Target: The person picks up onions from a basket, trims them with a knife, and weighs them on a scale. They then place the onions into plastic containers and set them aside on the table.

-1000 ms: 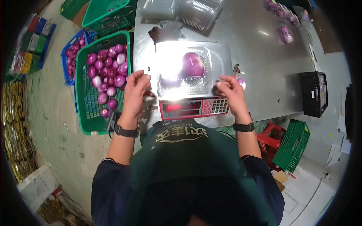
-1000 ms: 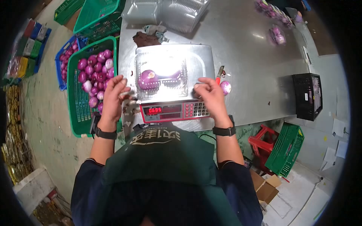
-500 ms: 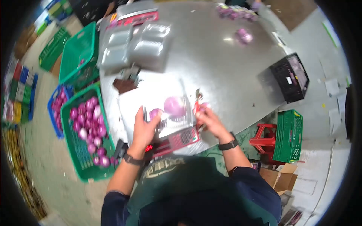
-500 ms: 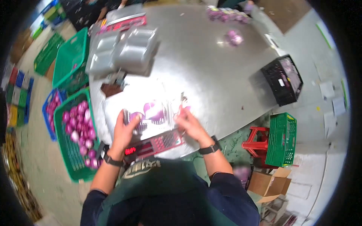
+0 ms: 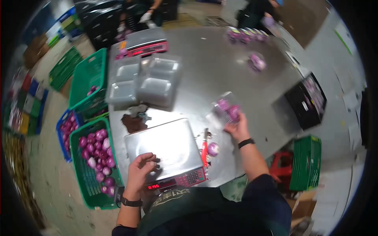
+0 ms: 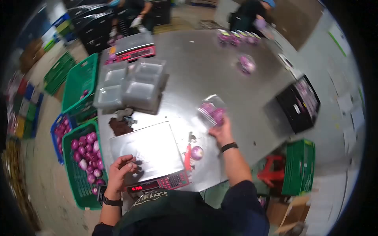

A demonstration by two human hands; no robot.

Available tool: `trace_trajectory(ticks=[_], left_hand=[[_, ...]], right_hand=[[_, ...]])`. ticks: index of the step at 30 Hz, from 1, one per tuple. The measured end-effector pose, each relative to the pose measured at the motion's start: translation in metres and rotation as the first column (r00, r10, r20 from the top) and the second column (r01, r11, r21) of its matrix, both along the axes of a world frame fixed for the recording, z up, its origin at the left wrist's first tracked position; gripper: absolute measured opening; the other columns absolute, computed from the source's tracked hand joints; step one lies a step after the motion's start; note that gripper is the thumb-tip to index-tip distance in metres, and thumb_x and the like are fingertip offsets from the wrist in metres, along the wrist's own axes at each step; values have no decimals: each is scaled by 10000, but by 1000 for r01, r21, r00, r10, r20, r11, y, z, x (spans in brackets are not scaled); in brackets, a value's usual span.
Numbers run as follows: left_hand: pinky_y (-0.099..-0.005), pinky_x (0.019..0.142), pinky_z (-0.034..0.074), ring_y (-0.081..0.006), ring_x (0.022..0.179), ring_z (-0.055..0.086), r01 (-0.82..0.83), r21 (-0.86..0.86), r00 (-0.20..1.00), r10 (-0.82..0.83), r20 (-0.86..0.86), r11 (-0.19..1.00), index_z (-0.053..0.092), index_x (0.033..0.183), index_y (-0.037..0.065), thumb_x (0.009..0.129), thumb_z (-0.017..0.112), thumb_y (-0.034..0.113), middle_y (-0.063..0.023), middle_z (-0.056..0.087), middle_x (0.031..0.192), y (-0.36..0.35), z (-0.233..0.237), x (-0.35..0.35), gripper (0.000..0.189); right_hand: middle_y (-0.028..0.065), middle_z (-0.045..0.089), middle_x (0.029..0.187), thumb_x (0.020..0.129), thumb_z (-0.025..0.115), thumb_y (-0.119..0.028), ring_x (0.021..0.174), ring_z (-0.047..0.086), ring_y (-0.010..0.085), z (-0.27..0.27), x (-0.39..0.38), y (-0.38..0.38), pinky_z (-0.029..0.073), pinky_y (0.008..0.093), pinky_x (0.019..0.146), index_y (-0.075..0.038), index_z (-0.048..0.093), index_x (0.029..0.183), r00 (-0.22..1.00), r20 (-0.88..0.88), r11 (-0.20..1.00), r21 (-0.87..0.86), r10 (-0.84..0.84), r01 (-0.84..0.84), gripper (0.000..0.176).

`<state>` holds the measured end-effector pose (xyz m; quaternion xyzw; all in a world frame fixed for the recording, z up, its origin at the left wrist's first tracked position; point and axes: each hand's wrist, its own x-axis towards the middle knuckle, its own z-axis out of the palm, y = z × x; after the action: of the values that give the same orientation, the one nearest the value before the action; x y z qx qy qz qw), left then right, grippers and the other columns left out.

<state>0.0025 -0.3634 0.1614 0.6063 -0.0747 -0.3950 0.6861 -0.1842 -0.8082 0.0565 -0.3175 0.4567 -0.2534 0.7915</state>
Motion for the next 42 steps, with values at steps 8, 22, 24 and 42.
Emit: trace_trajectory(ticks=[8,22,24,42], left_hand=[[-273,680,540,-120,769,643,-575,159,818,566,100,803,666,1142,7,928,738,129,-20,665,928,137,-48,35,256],[-263,549,502,-107,642,596,-790,474,462,886,43,389,630,1016,34,960,655,124,-14,633,856,365,-167,-6,109],[-258,545,488,-104,644,587,-784,481,485,871,80,393,638,1010,37,948,665,126,-6,634,859,391,-181,0,112],[-403,1073,495,-360,1270,616,-43,950,917,390,-86,309,508,1397,-42,733,848,348,-248,610,1374,465,-431,140,842]], right_hand=[[150,711,1219,905,717,-357,1132,676,280,47,149,-89,524,381,953,-21,655,1297,773,-572,375,-804,-274,-461,520],[231,691,833,1055,518,-327,842,644,488,32,349,119,513,524,764,-13,664,947,612,-788,-600,-458,-69,-657,362],[203,689,811,1011,621,-369,776,662,420,33,348,117,517,475,737,-1,635,879,683,-729,-568,-546,-40,-616,392],[110,560,755,746,897,-173,690,538,266,89,131,351,478,383,667,-37,514,774,262,-964,-261,-246,-31,-934,408]])
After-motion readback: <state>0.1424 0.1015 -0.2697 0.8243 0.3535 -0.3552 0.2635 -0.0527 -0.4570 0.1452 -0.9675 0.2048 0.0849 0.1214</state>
